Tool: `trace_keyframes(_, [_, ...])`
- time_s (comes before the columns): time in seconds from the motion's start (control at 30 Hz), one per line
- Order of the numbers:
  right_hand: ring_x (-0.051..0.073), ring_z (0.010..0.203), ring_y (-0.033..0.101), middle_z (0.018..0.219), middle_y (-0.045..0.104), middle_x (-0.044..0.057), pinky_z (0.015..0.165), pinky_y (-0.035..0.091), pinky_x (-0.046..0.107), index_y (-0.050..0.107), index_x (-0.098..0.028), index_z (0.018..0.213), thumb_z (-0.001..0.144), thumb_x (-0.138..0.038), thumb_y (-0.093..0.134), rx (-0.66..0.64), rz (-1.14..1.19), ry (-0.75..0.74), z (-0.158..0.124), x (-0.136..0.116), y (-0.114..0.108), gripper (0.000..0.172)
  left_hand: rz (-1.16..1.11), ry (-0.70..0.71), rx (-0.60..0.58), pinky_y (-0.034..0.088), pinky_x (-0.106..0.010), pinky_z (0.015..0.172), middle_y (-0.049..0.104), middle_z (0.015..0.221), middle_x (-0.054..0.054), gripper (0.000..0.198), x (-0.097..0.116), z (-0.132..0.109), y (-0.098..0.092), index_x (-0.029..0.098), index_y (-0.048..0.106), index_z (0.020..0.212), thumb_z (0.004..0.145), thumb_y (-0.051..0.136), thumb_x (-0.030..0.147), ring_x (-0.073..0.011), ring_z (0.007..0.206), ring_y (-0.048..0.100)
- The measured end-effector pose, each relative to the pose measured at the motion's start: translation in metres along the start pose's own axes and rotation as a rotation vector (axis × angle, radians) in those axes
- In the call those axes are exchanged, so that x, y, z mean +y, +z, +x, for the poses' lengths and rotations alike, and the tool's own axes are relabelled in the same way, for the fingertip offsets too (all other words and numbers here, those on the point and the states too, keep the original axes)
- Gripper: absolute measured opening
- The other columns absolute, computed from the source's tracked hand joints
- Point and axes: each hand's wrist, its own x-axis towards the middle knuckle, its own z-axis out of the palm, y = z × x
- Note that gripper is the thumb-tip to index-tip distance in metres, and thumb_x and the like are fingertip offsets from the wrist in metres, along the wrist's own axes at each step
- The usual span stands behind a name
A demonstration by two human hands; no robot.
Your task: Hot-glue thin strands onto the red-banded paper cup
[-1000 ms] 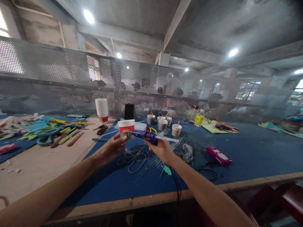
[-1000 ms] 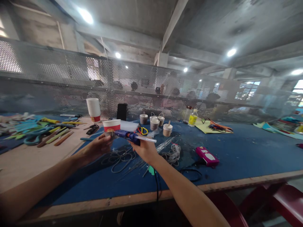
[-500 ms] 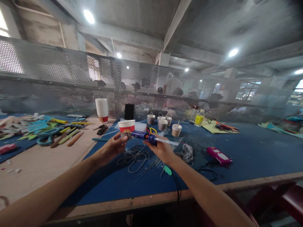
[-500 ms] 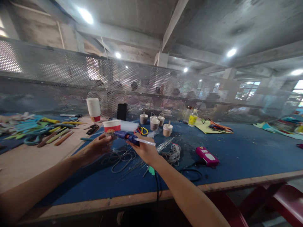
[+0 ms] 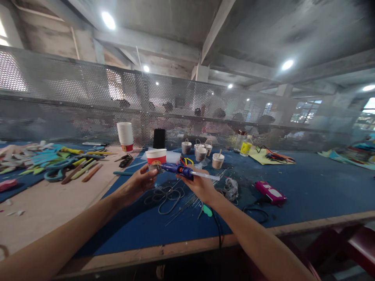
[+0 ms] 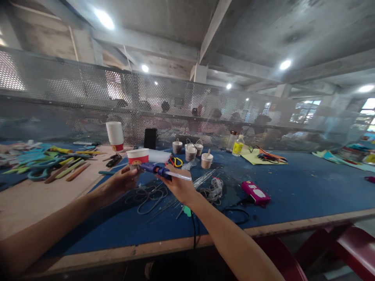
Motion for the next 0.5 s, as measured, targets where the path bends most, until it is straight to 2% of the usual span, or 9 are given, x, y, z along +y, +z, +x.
trace_keyframes(0.23, [0.023,0.072,0.071,0.083,0.074,0.004,0.064,0.044,0.027,0.061,-0.023,0.099,0.100,-0.036,0.068,0.096,-0.094,-0.093,0.0004,0.0077,0.0059,0.015,0.016,-0.008,0.004,0.035,-0.018,0.049,0.050,0.067,0.004,0.033,-0.0013,0.0005,-0.0025,0.017,0.070,0.092,0.075,0.095,0.031,-0.0069,0.054,0.038])
trace_keyframes(0.5, [0.021,0.070,0.067,0.081,0.073,0.003,0.062,0.040,0.026,0.060,-0.023,0.101,0.102,-0.036,0.065,0.074,-0.126,-0.112,-0.0008,0.0055,0.0022,0.014,0.009,0.016,-0.013,0.033,-0.018,0.048,0.049,0.070,0.004,0.032,-0.0045,0.0033,-0.0061,0.016,0.068,0.091,0.076,0.094,0.030,-0.0065,0.055,0.035])
